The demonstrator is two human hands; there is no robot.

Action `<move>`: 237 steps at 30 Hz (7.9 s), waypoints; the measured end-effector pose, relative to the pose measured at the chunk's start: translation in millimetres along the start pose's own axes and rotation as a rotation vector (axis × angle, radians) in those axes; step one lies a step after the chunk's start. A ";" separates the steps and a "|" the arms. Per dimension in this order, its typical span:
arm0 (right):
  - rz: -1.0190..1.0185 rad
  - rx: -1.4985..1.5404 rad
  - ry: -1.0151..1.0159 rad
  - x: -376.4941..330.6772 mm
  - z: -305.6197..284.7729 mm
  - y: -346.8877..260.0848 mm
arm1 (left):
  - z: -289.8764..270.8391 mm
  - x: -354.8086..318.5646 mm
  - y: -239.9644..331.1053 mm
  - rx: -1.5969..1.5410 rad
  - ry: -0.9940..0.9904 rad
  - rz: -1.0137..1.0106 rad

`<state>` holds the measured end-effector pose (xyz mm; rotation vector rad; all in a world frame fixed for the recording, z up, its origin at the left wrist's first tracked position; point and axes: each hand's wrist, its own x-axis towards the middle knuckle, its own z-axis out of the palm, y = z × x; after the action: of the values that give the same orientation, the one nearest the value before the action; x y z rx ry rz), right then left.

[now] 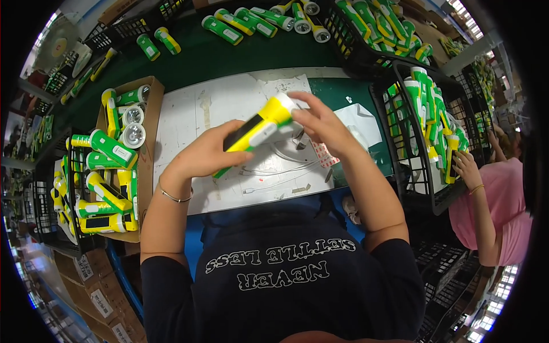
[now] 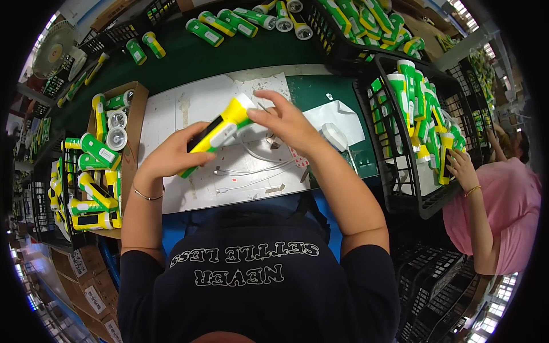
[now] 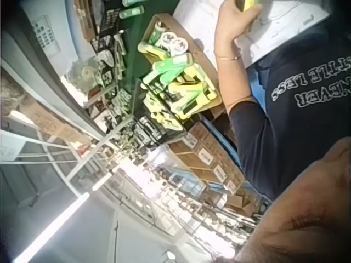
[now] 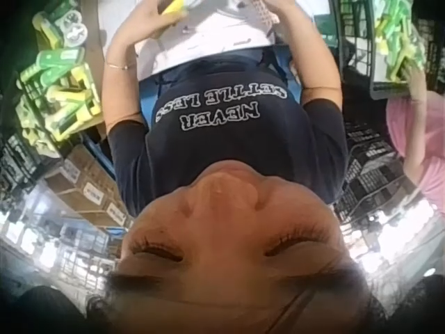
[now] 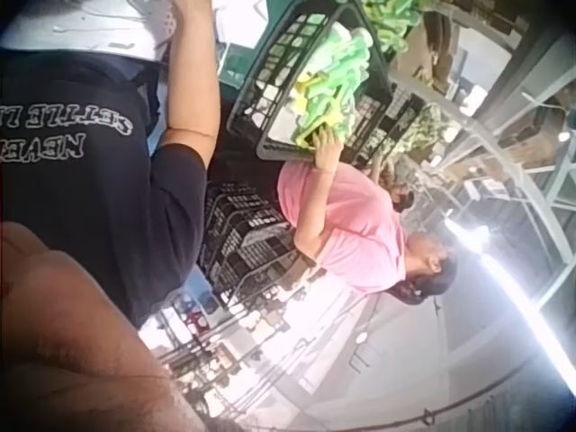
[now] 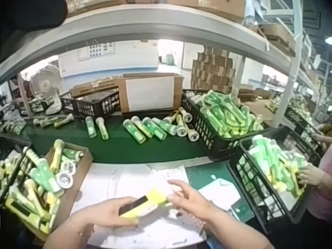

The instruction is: Applying labels or stickers to green and yellow flashlights at an assembly station.

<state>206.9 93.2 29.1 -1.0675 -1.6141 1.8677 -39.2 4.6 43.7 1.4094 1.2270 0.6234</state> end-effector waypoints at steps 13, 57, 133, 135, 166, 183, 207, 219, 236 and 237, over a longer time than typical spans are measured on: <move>-0.366 -0.094 0.308 -26.7 -16.8 -18.3 | -24.2 -0.2 23.6 -0.060 0.021 0.091; 0.002 -0.923 1.149 -180.0 -207.2 3.8 | -263.4 275.0 -157.4 1.366 0.715 -0.415; 0.241 0.353 -0.133 -27.1 94.2 70.8 | 52.4 57.6 -63.7 -1.169 0.115 -0.007; 0.220 0.374 -0.137 -28.9 95.5 71.5 | 53.3 57.0 -62.8 -1.132 0.097 -0.026; 0.231 0.564 -0.526 -40.1 95.4 85.1 | 30.8 63.7 -83.0 -1.541 -0.210 0.123; 0.163 0.164 -0.201 -50.2 102.6 91.0 | 39.1 64.6 -35.6 -0.918 0.163 -0.169; 0.191 0.238 -0.225 -42.3 80.2 54.8 | 73.7 40.7 -50.5 -1.092 0.238 -0.020; -0.798 -1.105 0.201 -28.5 60.2 21.3 | 54.5 30.6 -27.3 -0.759 0.292 0.069; -0.950 -1.215 0.159 -9.4 67.8 14.1 | 45.7 31.3 -36.9 -0.754 0.377 0.267; -0.977 -1.228 0.149 -8.2 68.5 15.4 | 45.9 29.2 -33.3 -0.735 0.359 0.267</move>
<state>160.3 41.4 17.5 -0.4953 -2.5222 0.0787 0.0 8.4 -6.4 0.8524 0.9235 1.3966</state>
